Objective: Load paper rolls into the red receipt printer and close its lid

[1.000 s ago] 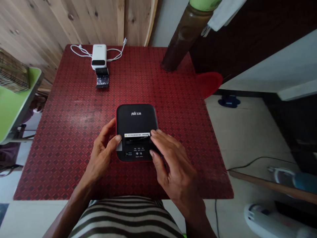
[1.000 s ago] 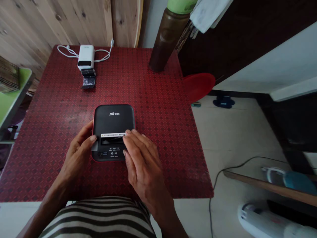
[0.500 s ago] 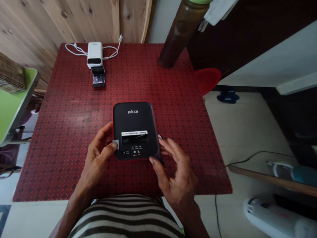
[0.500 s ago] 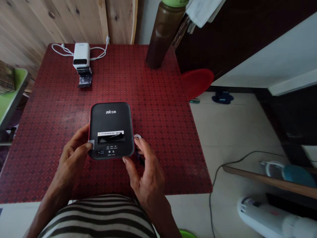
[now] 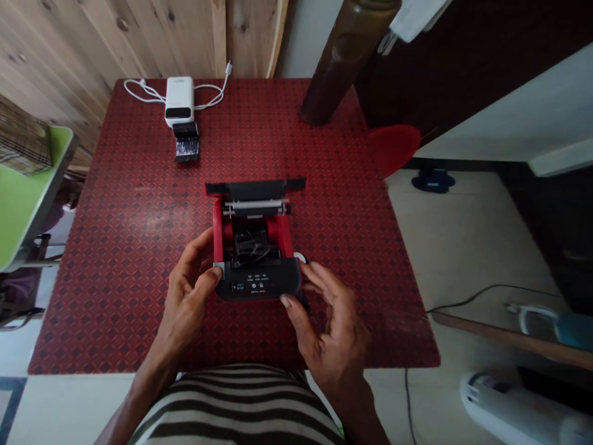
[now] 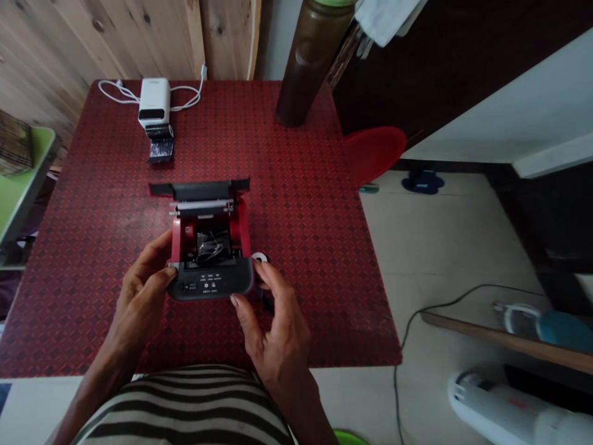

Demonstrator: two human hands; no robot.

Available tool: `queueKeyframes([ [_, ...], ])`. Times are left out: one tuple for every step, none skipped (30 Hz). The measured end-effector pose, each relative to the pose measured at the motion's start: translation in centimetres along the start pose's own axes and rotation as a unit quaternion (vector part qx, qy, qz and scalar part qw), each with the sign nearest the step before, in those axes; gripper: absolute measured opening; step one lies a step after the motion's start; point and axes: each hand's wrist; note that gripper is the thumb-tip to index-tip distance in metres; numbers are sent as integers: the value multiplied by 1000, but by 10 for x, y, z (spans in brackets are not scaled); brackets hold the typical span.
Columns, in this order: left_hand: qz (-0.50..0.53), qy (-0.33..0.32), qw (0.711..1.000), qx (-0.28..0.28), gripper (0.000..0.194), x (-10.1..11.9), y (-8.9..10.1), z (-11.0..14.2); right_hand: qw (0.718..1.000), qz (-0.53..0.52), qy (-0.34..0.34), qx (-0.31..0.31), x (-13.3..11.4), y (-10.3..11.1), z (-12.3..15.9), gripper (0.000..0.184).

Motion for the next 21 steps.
queueKeyframes([
  [-3,-3,1000,1,58,-1,1,1,1000,3,2,-4,0,2,-2,50],
  [-7,-5,1000,1,58,-1,2,1,1000,4,6,-10,0,5,-5,50],
  [-9,-5,1000,-1,58,-2,3,1,1000,4,10,-16,0,9,-9,49],
  [-8,-8,1000,-4,59,-3,4,2,1000,4,17,-22,-1,13,-15,48],
  [-7,-12,1000,-8,60,-4,5,2,999,5,29,-25,-1,17,-22,45],
  [-6,-19,1000,-13,60,-5,5,1,999,10,46,-28,-3,21,-31,41],
  [-7,-27,999,-19,61,-6,6,1,997,17,68,-31,-4,24,-42,38],
  [-11,-36,999,-24,61,-7,6,0,995,26,93,-36,-6,25,-53,36],
  [-16,-48,998,-28,61,-9,6,0,991,33,121,-47,-8,24,-64,35],
  [-24,-62,997,-31,61,-11,7,-1,986,35,148,-64,-9,21,-76,34],
  [-34,-79,996,-32,60,-13,7,-2,980,35,173,-90,-10,15,-88,33],
  [-45,-97,994,-30,60,-15,8,-3,972,35,192,-128,-12,8,-99,31],
  [-58,-114,991,-28,59,-17,8,-4,962,41,202,-178,-14,0,-109,29],
  [-69,-127,989,-27,59,-20,9,-5,948,55,204,-237,-17,-8,-119,26],
  [-81,-136,987,-27,59,-22,10,-5,931,79,197,-298,-20,-16,-128,23],
  [-91,-141,985,-27,59,-24,11,-6,910,106,186,-354,-24,-24,-136,21],
  [-98,-143,984,-29,60,-25,13,-6,890,133,173,-401,-29,-30,-143,21],
  [-104,-143,984,-30,61,-26,14,-6,872,156,162,-435,-34,-35,-149,23],
  [-109,-143,983,-30,62,-27,14,-6,858,176,153,-458,-40,-39,-154,25],
  [-112,-141,983,-31,63,-28,15,-6,847,191,145,-474,-44,-42,-158,29],
  [-113,-138,983,-31,63,-29,16,-6,839,203,140,-485,-48,-44,-161,32],
])
Point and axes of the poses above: each hand's wrist, its own z-axis away from the middle knuckle, its own y-axis out of the back of the hand, x = y × z, and after that the axes turned 2 degrees about y, right-handed
